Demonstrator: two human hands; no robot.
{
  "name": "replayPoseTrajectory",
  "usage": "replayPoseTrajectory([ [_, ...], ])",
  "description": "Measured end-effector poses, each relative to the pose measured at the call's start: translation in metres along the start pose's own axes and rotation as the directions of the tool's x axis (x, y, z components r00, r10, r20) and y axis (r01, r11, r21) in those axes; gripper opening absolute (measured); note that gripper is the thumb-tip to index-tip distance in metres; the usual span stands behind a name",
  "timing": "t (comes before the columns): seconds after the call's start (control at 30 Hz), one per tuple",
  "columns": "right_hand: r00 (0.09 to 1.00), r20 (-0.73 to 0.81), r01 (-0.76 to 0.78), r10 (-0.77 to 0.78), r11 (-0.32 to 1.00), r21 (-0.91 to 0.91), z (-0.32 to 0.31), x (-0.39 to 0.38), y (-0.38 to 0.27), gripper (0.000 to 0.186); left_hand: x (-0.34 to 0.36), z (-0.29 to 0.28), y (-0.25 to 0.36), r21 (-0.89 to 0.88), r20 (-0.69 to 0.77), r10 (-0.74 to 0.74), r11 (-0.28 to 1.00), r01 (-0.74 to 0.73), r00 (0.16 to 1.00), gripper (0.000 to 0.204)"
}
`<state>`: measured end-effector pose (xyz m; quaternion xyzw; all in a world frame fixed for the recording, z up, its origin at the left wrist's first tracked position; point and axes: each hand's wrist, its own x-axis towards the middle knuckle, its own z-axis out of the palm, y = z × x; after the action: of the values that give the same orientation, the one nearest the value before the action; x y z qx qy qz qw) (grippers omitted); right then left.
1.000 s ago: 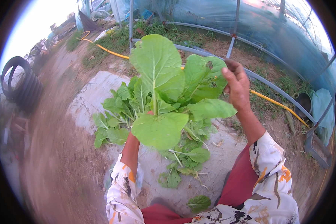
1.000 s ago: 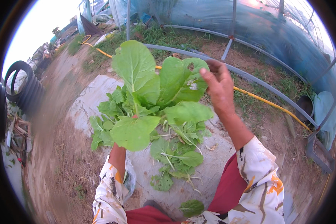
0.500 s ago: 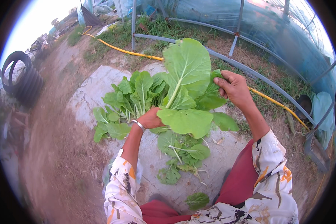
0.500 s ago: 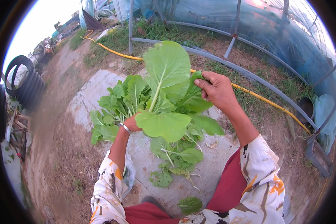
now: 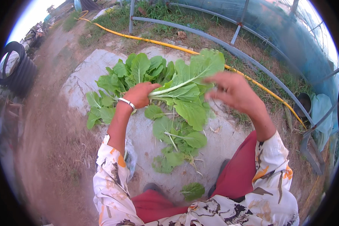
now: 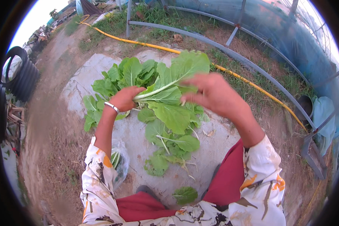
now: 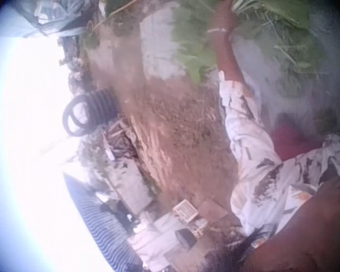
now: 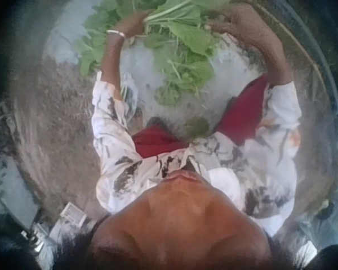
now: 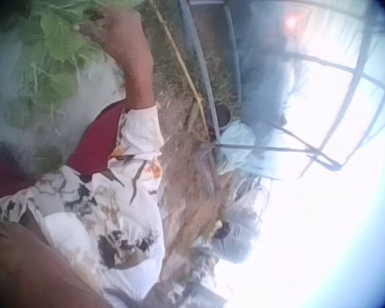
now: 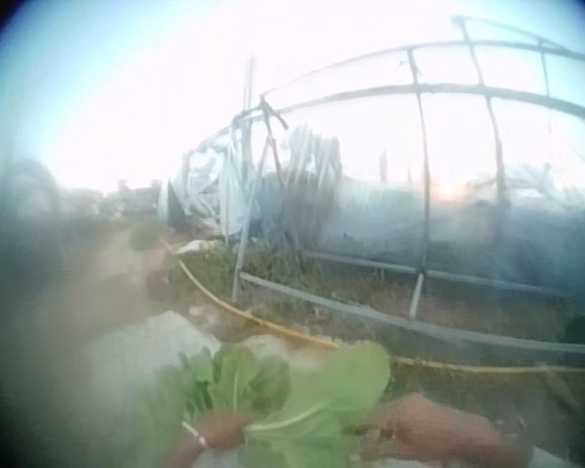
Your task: The person picks up bunches of leafy green vegetables from the ground, removes yellowed or damaged leaves by hand, and places the cleaned bunches into a plastic bag.
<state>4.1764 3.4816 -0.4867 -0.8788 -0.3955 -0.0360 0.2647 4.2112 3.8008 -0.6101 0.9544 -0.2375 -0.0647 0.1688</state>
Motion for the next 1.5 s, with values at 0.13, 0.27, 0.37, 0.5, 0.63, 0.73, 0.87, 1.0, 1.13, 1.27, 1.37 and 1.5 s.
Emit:
replayPoseTrajectory([
  [0.13, 0.980, -0.189, 0.027, -0.064, 0.981, -0.192, 0.006, 0.011, 0.004, 0.036, -0.003, -0.013, 0.023, 0.073, 0.008, -0.002, 0.997, 0.001, 1.000, 0.059],
  [0.27, 0.982, 0.027, -0.160, 0.188, 0.895, -0.416, 0.016, 0.009, 0.017, 0.025, -0.006, -0.007, 0.020, 0.096, -0.017, 0.055, 0.994, -0.053, 0.998, 0.056],
  [0.37, 0.997, -0.052, -0.078, 0.065, 0.950, -0.304, 0.018, 0.009, 0.039, 0.019, -0.006, -0.004, 0.010, 0.052, -0.043, 0.083, 0.995, -0.081, 0.996, 0.055],
  [0.5, 0.919, -0.392, 0.019, -0.054, 0.995, -0.094, 0.018, 0.018, 0.047, 0.022, 0.000, -0.014, 0.019, -0.145, 0.044, 0.068, 0.987, -0.061, 0.997, 0.056],
  [0.63, 0.675, -0.642, -0.313, 0.364, 0.929, 0.198, -0.027, 0.003, 0.063, 0.027, -0.004, -0.010, -0.005, -0.216, 0.095, 0.018, 0.976, 0.003, 0.995, 0.058],
  [0.73, 0.750, -0.419, -0.203, 0.512, 0.781, 0.590, -0.048, -0.011, 0.064, 0.024, -0.010, -0.007, -0.024, -0.259, 0.086, -0.084, 0.960, 0.104, 0.993, 0.057],
  [0.87, 0.863, 0.413, -0.486, 0.292, 0.703, 0.519, -0.037, -0.009, 0.004, 0.032, -0.015, -0.007, -0.042, -0.350, 0.051, -0.187, 0.917, 0.192, 0.981, 0.051],
  [1.0, 0.773, 0.572, -0.522, 0.275, 0.788, 0.327, 0.000, -0.006, -0.020, 0.032, -0.006, 0.017, -0.052, -0.715, 0.138, -0.170, 0.665, 0.217, 0.976, 0.048],
  [1.13, 0.846, 0.445, -0.479, 0.295, 0.787, 0.388, 0.014, -0.004, 0.005, 0.031, -0.006, 0.018, -0.016, -0.888, 0.363, -0.116, 0.257, 0.381, 0.925, 0.051],
  [1.27, 0.781, 0.599, -0.212, -0.174, 0.829, 0.518, 0.036, -0.007, -0.018, 0.035, -0.003, 0.025, -0.007, -0.908, 0.406, 0.035, 0.129, 0.399, 0.913, 0.046],
  [1.37, 0.641, 0.702, -0.305, -0.312, 0.735, 0.605, 0.043, -0.005, -0.033, 0.045, -0.003, 0.030, 0.001, -0.909, 0.414, 0.087, 0.092, 0.406, 0.906, 0.039],
  [1.5, 0.925, 0.306, -0.362, 0.224, 0.763, 0.535, 0.034, 0.014, 0.009, 0.056, 0.001, 0.026, 0.021, -0.904, 0.428, 0.158, 0.087, 0.419, 0.890, 0.041],
])
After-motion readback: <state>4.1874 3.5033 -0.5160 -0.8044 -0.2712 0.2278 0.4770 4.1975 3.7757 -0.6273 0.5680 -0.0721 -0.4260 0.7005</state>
